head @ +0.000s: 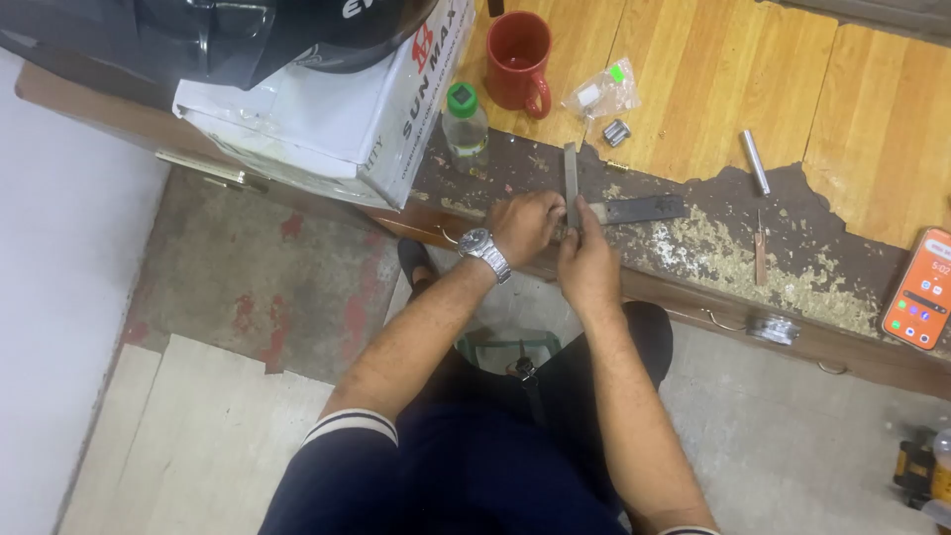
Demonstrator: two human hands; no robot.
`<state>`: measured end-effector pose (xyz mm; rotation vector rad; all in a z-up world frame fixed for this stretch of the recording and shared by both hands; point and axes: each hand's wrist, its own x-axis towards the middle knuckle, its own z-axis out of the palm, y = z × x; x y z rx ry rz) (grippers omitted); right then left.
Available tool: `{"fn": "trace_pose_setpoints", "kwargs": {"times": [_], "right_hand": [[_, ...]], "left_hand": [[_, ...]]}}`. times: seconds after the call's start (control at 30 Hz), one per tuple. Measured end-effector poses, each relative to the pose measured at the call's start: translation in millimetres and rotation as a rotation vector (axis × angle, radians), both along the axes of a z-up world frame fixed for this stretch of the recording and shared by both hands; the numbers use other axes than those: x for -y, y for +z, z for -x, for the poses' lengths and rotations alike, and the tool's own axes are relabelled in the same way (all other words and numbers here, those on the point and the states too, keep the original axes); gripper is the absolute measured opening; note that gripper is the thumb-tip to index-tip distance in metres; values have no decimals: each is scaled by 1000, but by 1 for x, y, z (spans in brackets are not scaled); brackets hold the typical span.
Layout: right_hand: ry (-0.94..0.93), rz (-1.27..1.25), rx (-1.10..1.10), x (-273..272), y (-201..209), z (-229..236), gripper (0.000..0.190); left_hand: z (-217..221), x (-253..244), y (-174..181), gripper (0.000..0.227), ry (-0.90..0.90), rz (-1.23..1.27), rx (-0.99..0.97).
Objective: The person files a small cylindrical metal part on a wooden workbench using a metal file. They repeatedly hold the part with the left hand and file its surface with the right hand, pausing occasionally to inspect the part before resuming filing.
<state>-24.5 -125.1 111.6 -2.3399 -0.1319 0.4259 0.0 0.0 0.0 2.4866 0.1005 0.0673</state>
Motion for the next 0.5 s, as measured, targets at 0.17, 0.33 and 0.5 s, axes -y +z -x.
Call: {"fn": "trace_pose_setpoints", "kwargs": {"times": [0.17,0.33,0.5], "right_hand": [[16,46,29,0,-10,2,50],[27,60,46,3,-14,10,48],[-2,78,-9,18,-11,38,51]], "left_hand": [[-2,2,-21,17,19,-21,25],[-1,1,-15,17,16,-23,56],[1,1,-13,17,21,18,27]]}}
